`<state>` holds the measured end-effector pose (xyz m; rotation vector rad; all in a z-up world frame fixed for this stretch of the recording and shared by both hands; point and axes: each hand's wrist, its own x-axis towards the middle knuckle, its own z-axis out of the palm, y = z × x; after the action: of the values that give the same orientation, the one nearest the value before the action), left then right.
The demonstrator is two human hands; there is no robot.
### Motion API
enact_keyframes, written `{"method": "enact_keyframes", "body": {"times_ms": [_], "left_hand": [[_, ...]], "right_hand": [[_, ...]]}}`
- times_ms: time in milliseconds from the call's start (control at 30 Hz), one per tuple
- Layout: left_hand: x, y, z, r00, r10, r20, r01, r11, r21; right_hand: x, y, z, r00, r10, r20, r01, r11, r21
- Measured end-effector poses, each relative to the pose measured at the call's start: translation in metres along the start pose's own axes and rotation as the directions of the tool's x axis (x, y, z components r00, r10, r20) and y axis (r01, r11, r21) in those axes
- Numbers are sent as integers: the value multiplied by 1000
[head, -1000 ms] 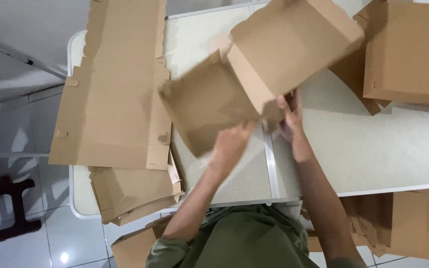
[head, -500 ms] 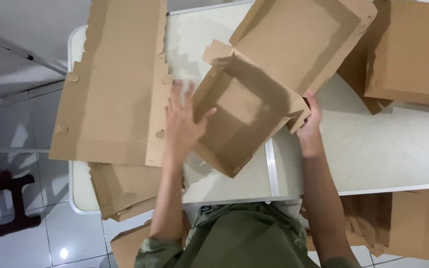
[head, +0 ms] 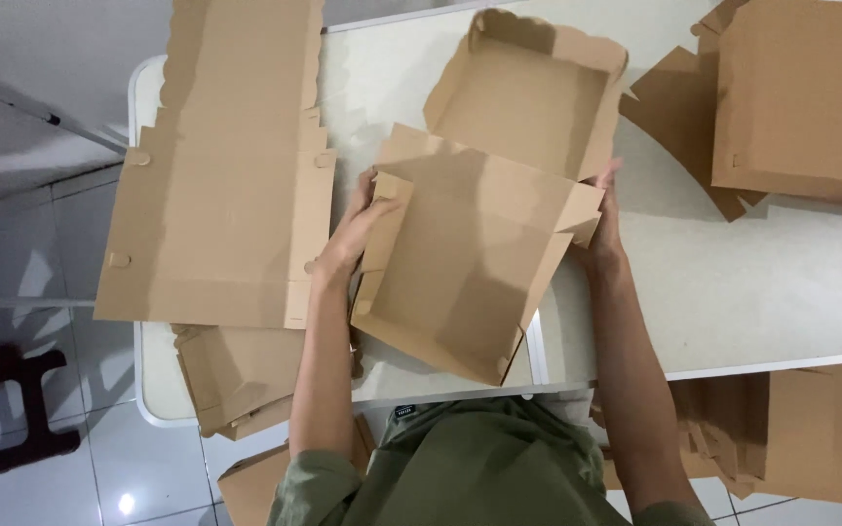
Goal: Folding and assembling cardboard boxes from flat pre-cut sheets.
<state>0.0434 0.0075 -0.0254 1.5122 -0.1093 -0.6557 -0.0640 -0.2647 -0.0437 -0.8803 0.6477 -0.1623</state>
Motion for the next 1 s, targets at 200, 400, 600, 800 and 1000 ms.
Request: {"method": "enact_keyframes", "body": {"times_ms": [200, 400, 600, 800, 1000], "left_hand": [[17, -56, -20, 977, 96, -189, -118, 987, -109], [-14, 2, 16, 972, 56, -230, -115, 961, -253], [-10, 22, 28, 979, -3, -205, -74, 928, -366], [38, -68, -3, 958, 208, -198, -265, 907, -328], [44, -72, 21, 967, 175, -187, -222, 937, -271]], "right_hand": [[85, 58, -95, 949, -240, 205, 231, 971, 68], [105, 70, -101, 760, -456, 463, 620, 723, -305], [86, 53, -66, 784, -404, 471, 569, 770, -288], [76, 54, -61, 799, -393, 456, 578, 710, -402], [32, 33, -19, 766, -458, 452, 623, 701, -346]]}}
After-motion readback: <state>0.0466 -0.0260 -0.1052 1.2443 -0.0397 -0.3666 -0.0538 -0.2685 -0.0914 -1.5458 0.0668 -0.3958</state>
